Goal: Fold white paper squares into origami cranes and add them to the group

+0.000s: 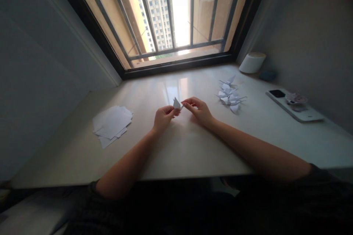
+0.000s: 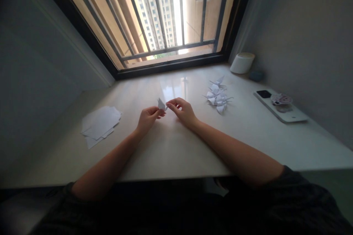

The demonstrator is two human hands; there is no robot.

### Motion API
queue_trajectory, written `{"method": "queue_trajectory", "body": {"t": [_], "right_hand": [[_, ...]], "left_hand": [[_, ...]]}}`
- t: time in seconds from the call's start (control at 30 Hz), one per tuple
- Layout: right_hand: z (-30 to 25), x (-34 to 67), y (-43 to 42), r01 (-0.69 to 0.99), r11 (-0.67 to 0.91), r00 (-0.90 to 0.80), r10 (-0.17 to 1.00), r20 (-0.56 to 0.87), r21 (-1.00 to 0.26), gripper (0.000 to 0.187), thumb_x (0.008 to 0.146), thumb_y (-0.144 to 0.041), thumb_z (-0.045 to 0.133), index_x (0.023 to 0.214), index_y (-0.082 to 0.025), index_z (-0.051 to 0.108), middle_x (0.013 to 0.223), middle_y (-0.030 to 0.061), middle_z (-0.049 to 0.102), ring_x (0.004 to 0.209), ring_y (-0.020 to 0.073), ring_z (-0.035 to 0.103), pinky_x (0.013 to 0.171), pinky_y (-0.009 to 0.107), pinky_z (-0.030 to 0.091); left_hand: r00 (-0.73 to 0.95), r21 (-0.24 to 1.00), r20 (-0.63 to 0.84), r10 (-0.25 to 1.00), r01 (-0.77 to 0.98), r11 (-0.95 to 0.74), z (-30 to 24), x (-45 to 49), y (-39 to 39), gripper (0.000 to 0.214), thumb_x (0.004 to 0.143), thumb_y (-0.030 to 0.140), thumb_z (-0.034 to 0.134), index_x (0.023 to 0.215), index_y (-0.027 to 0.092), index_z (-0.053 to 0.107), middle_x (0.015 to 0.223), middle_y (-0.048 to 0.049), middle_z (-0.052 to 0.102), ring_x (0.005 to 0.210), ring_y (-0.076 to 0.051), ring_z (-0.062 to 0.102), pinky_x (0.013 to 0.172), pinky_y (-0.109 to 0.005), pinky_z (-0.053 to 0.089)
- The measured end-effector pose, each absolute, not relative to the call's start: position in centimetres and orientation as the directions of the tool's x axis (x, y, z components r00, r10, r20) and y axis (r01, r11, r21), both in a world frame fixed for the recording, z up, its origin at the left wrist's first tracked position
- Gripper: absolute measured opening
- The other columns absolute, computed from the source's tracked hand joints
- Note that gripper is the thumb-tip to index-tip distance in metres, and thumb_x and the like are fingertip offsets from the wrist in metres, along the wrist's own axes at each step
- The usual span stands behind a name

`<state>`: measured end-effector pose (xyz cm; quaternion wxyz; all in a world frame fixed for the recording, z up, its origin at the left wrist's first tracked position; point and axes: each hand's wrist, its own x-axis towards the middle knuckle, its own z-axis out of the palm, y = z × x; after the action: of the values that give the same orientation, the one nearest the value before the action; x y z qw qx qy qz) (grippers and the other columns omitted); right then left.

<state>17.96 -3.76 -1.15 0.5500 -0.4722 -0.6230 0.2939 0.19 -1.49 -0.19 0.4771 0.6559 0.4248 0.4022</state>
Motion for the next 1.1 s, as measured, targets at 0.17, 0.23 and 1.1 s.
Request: {"method": "queue_trajectory", "body": {"t": [0.17, 0.23, 1.1], "right_hand": [[-0.9, 17.7, -4.1, 0.230, 0.363, -0.030, 0.930, 0.366, -0.903, 0.032, 0.077, -0.051, 0.067, 0.082, -0.021, 0.074, 0.081, 0.0039, 0.067, 0.075, 0.0163, 0.060, 0.070, 0.030, 0.045], [-0.8, 17.6, -4.1, 0.237, 0.360, -0.026, 0.931, 0.364, -0.903, 0.032, 0.077, -0.051, 0.066, 0.074, -0.020, 0.074, 0.080, 0.0044, 0.068, 0.075, 0.0163, 0.060, 0.069, 0.029, 0.044], [-0.6, 17.5, -4.5, 0.198, 0.233, -0.052, 0.973, 0.227, -0.952, 0.027, 0.068, -0.046, 0.075, 0.078, -0.021, 0.077, 0.067, 0.0025, 0.072, 0.062, 0.0165, 0.062, 0.059, 0.028, 0.045]], "left_hand": [[0.380, 0.883, 0.225, 0.898, 0.310, -0.352, -0.3, 0.0, -1.8, 0.029, 0.075, 0.048, 0.068, 0.073, 0.019, 0.073, 0.070, -0.0024, 0.071, 0.068, -0.016, 0.065, 0.065, -0.026, 0.049], [0.358, 0.831, 0.269, 0.894, 0.382, -0.403, 0.0, -0.1, -2.0, 0.028, 0.073, 0.049, 0.071, 0.076, 0.021, 0.074, 0.074, -0.0021, 0.072, 0.070, -0.016, 0.066, 0.068, -0.027, 0.050], [0.155, 0.892, 0.349, 0.924, 0.246, -0.379, 0.6, 0.1, -2.2, 0.024, 0.078, 0.043, 0.068, 0.082, 0.021, 0.075, 0.084, -0.0050, 0.075, 0.080, -0.018, 0.068, 0.071, -0.029, 0.051]]}}
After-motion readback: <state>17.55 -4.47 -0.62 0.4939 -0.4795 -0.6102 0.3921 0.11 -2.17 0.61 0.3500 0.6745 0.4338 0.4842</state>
